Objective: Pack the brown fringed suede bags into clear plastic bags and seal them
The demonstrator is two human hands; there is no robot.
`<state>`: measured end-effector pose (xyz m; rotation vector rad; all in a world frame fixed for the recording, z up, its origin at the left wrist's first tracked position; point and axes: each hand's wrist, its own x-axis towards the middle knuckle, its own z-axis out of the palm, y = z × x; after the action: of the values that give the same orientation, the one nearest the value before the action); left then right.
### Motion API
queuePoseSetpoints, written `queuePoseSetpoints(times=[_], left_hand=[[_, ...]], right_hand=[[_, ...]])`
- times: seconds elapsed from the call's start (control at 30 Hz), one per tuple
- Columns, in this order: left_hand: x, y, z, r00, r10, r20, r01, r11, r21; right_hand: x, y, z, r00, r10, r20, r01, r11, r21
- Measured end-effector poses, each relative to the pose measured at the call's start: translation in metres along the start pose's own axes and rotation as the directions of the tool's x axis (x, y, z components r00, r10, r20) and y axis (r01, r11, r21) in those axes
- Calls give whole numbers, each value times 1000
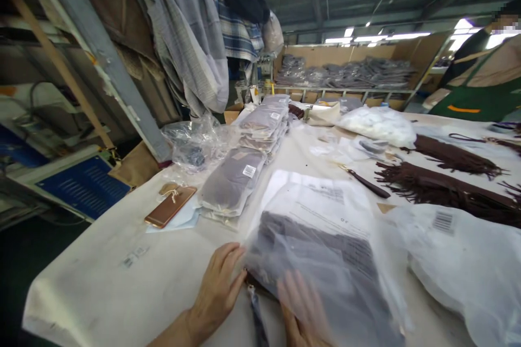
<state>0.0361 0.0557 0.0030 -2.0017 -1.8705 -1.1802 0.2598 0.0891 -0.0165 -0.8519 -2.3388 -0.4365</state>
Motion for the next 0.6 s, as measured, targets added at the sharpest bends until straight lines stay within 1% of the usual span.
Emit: queuePoseSetpoints(times=[0.03, 0.1, 0.2, 0.27, 0.37, 0.43, 0.6], left_hand=[[4, -5, 5, 998, -67, 16, 68, 997, -23], [12, -11, 16, 990, -138, 28, 140, 988, -67], [21, -15, 29, 982, -186, 37, 189, 976, -104], [26, -15, 33, 980, -196, 35, 199, 972, -124], [29, -16, 33, 983, -182, 5, 181, 975, -129], [27, -17, 30, 988, -152, -15, 149, 981, -125], [11, -20, 24, 999, 0, -40, -4, 994, -108]], right_hand=[[7, 2, 3, 999, -52, 8, 52, 997, -55], [17, 5, 9, 996, -77, 39, 81, 991, -106], [20, 9, 16, 996, -20, 87, 29, 995, -99], [19, 12, 20, 996, -4, 90, 11, 996, -86], [18, 16, 22, 996, 3, 92, 4, 997, -73], [19, 20, 22, 994, 5, 112, 5, 995, -95], [33, 32, 30, 984, -9, 175, 46, 978, -206]])
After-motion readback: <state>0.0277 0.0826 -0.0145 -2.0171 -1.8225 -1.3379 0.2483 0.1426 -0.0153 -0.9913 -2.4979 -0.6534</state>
